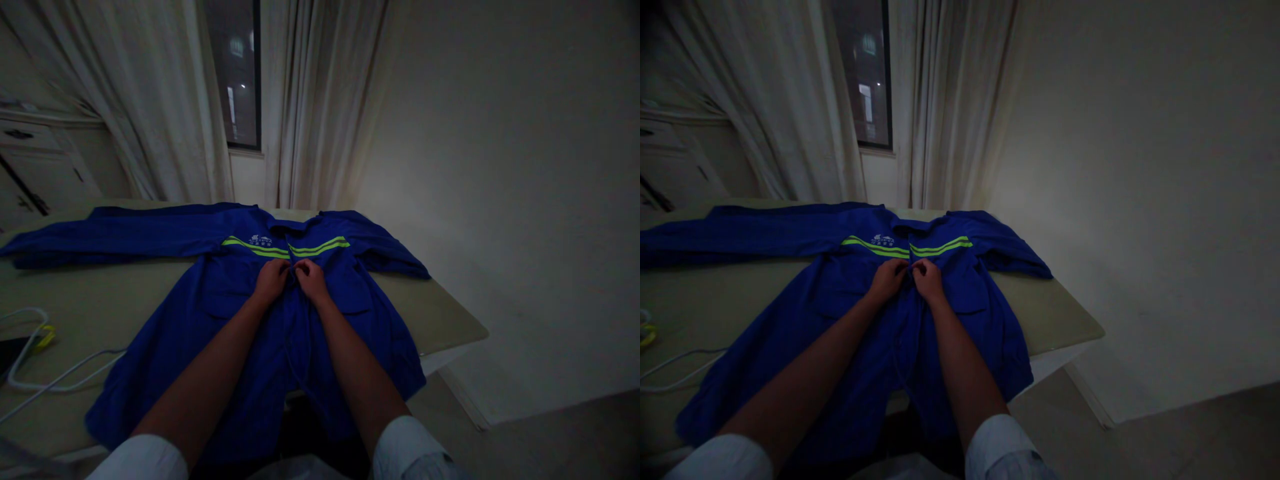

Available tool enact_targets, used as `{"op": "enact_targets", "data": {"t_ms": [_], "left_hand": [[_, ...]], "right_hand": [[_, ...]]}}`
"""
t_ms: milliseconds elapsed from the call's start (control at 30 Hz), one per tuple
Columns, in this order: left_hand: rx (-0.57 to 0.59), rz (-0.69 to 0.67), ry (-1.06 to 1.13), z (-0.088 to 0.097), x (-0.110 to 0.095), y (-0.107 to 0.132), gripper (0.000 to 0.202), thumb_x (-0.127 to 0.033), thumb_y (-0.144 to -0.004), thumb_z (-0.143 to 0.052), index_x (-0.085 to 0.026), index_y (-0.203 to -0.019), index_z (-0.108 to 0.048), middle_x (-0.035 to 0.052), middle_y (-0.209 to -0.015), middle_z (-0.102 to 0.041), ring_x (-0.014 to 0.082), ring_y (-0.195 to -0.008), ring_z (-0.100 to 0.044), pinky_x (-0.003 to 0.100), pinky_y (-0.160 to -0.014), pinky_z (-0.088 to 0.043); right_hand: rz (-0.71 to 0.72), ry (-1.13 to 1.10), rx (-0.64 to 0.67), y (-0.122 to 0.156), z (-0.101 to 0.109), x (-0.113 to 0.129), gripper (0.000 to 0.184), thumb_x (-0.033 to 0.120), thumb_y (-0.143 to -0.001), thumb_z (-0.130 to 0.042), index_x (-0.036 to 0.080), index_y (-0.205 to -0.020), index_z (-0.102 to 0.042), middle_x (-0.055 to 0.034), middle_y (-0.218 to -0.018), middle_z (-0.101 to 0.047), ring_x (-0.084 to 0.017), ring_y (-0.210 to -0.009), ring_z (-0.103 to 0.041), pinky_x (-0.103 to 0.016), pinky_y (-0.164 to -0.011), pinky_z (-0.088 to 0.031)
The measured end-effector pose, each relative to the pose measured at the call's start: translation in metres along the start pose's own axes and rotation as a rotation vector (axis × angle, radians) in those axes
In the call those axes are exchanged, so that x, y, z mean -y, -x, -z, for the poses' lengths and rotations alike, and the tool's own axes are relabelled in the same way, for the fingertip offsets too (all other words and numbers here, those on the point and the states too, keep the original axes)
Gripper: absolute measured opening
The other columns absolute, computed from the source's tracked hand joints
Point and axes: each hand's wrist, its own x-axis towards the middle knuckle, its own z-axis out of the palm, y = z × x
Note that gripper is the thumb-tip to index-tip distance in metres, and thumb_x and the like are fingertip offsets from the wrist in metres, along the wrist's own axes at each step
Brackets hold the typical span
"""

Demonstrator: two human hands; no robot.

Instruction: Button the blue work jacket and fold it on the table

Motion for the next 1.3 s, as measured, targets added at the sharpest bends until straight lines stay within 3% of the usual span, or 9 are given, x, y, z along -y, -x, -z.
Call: {"op": "enact_targets", "data": {"t_ms": [500,700,1000,1167,1300], "left_hand": [[-0.015,0.007,0.029,0.006,-0.011,0.004,0.027,-0.013,-0.090,-0.058,-0.021,-0.107,-0.077,0.0086,-0.113,-0.080,0.0265,-0.107,-0.073,0.040,-0.102,-0.055],[-0.038,0.038,0.070,0.010,-0.013,0.006,0.022,-0.012,-0.089,-0.060,-0.021,-0.105,-0.072,0.0076,-0.108,-0.080,0.0232,-0.103,-0.075,0.035,-0.096,-0.057],[-0.074,0.042,0.082,0.009,-0.018,0.010,0.020,-0.013,-0.089,-0.062,-0.022,-0.106,-0.063,0.0075,-0.103,-0.078,0.0239,-0.099,-0.074,0.037,-0.092,-0.056],[-0.074,0.039,0.113,0.010,-0.018,0.009,0.020,-0.011,-0.087,-0.061,-0.022,-0.103,-0.062,0.0058,-0.101,-0.077,0.0219,-0.097,-0.074,0.035,-0.091,-0.056],[-0.067,0.027,0.158,0.011,-0.019,0.008,0.018,-0.013,-0.087,-0.062,-0.022,-0.103,-0.062,0.0053,-0.102,-0.078,0.0198,-0.096,-0.075,0.032,-0.089,-0.057]], "right_hand": [[0.073,0.020,-0.015,0.002,0.001,-0.003,0.017,0.022,-0.090,-0.057,0.020,-0.098,-0.072,-0.0059,-0.100,-0.077,-0.021,-0.095,-0.072,-0.032,-0.090,-0.055],[0.075,0.026,-0.011,0.002,0.003,-0.002,0.013,0.024,-0.091,-0.062,0.020,-0.094,-0.075,-0.0055,-0.096,-0.077,-0.022,-0.094,-0.071,-0.033,-0.090,-0.055],[0.073,0.049,-0.032,0.003,0.004,0.001,0.012,0.023,-0.088,-0.065,0.021,-0.093,-0.076,-0.0057,-0.097,-0.074,-0.022,-0.095,-0.068,-0.034,-0.091,-0.054],[0.034,-0.016,-0.025,0.002,0.004,0.001,0.012,0.025,-0.086,-0.066,0.021,-0.092,-0.077,-0.0055,-0.097,-0.076,-0.022,-0.094,-0.070,-0.034,-0.090,-0.056],[-0.016,-0.058,-0.006,0.000,0.002,-0.003,0.018,0.032,-0.089,-0.063,0.019,-0.091,-0.076,-0.0053,-0.088,-0.079,-0.022,-0.080,-0.073,-0.033,-0.079,-0.059]]}}
